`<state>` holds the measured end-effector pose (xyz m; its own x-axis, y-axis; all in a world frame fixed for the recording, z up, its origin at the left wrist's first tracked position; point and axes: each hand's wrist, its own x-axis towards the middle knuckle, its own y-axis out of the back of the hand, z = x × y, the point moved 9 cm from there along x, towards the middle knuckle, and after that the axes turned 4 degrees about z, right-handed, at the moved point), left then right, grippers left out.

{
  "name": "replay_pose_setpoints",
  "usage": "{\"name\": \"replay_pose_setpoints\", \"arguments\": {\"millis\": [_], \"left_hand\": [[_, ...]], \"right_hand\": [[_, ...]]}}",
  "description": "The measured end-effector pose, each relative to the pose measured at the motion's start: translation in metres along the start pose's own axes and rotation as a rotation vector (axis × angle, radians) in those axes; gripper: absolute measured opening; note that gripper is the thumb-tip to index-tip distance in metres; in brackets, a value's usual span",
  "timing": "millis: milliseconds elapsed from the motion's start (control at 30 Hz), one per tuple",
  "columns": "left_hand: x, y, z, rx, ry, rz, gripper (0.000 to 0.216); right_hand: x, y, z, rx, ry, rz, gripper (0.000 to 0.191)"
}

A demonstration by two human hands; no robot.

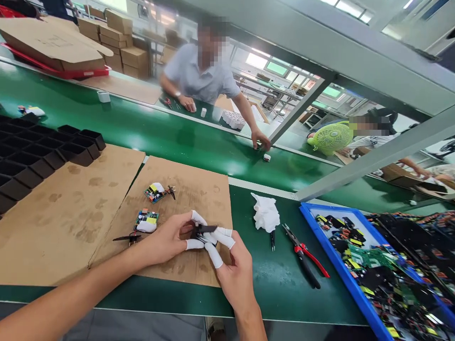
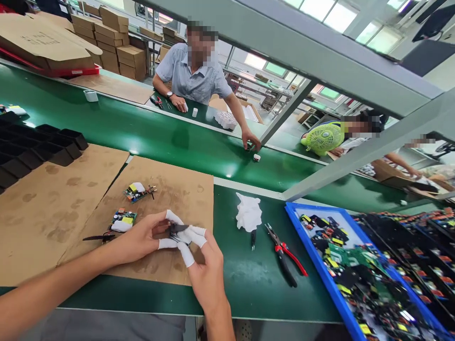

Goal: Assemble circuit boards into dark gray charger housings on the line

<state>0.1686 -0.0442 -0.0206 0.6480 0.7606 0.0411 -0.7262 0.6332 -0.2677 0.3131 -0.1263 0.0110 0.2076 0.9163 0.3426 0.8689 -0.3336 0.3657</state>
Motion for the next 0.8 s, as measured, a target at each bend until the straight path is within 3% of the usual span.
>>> {"name": "replay_pose_setpoints", "arguments": {"millis": [233,367,533,700,800], "left_hand": [[0.0,0.003,-0.008,-0.019,0.009,0.017,0.042],[-0.001,0.004,-0.009,-0.012,0.017,0.012,0.04],[-0.002,0.005,-0.011,-0.012,0.032,0.02,0.042],[-0.001,0.004,-0.009,0.034,0.006,0.006,0.037],[-0.002,0.002,-0.005,0.1,-0.016,-0.001,0.037]], "right_hand": [[0.003,-0.001,0.003,0.076,-0.037,0.01,0.026],[0.007,-0.004,0.002,0.105,-0.089,-0.033,0.032],[0.008,-0.011,0.001,0.138,-0.094,-0.084,0.023],[0.009,0.016,-0.001,0.117,-0.044,0.068,0.033],[0.019,0.021,-0.021,0.027,0.047,-0.019,0.034]]}}
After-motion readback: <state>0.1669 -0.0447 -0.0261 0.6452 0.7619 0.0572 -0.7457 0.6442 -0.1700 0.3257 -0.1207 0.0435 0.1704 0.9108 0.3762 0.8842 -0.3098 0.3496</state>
